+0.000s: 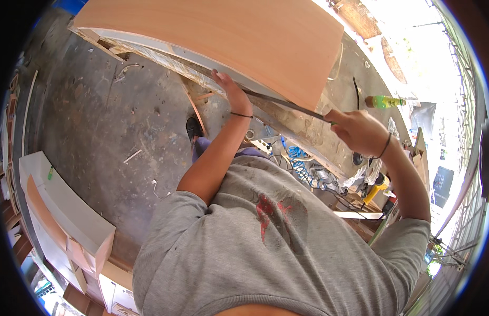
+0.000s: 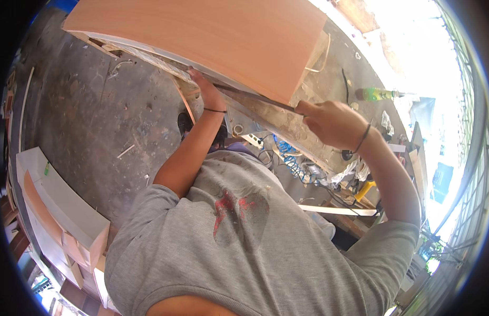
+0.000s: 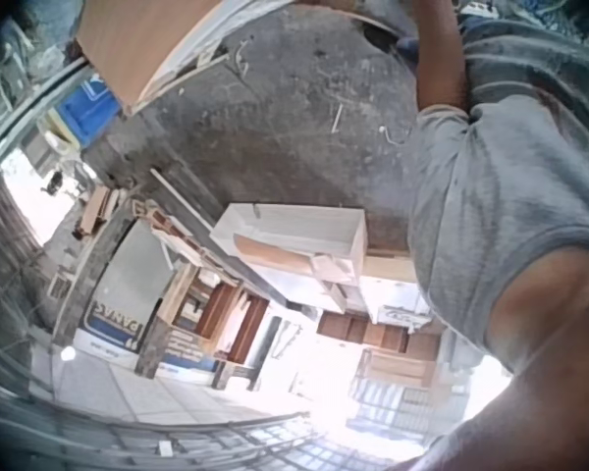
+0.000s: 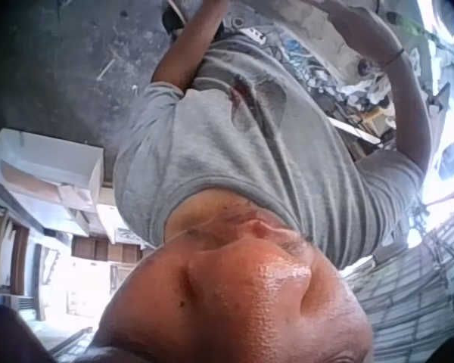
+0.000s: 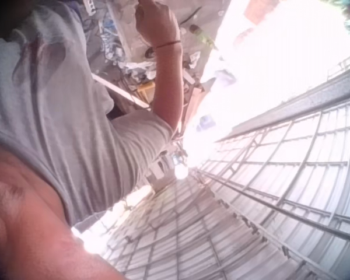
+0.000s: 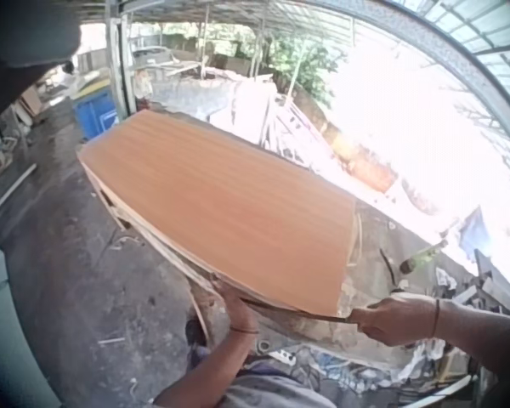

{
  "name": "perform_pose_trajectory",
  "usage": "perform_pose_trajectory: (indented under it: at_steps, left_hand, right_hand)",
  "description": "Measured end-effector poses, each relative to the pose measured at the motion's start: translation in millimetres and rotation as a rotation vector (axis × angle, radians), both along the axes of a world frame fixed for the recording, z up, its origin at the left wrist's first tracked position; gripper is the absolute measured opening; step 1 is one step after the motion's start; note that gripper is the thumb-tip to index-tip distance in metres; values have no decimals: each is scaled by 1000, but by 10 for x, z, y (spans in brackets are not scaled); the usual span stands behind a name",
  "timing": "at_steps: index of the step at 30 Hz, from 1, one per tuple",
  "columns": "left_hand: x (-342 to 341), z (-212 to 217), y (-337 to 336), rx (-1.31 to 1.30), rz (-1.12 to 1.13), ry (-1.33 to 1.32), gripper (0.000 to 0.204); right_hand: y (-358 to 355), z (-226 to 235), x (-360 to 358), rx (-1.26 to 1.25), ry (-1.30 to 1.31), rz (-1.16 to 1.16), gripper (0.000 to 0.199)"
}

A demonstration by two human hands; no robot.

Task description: The person sands the edges of a wood panel using a metal file and then a circular sanding block, before picking up and inspecting the panel and preparing an electric angle grinder.

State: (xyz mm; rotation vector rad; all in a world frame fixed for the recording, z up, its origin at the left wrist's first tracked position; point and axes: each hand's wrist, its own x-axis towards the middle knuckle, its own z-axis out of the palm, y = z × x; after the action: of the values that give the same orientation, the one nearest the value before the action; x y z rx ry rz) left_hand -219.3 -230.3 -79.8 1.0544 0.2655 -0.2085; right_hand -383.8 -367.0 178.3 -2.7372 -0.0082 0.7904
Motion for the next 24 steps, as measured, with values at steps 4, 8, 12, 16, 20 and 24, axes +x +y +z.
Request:
perform_pose_trajectory:
  at_steps: [4,8,12,16,20,24]
  left_hand:
    - [105,117,134,-60,-85,-246,82]
    - [-12,-78,-31,35,-74,-66,84]
    - [-110,163,134,17,-112,-70,83]
    - [-67,555,317,150,-123,-489,80]
    - [-15,490,592,713,-84,-992,85]
    - [223,750,705,965,-432,-1555,69]
  right_hand:
    - [-8,132,24,30,2,-54,21]
    - [-82,-238,-123,47,16,-80,23]
    - [-36,-68,-157,27,-19,-71,21]
    - [-105,338,-131,113,-85,-168,21]
    - [-82,595,-359,139,-65,-264,20]
    - [-134,462,-798,402,-228,-589,27]
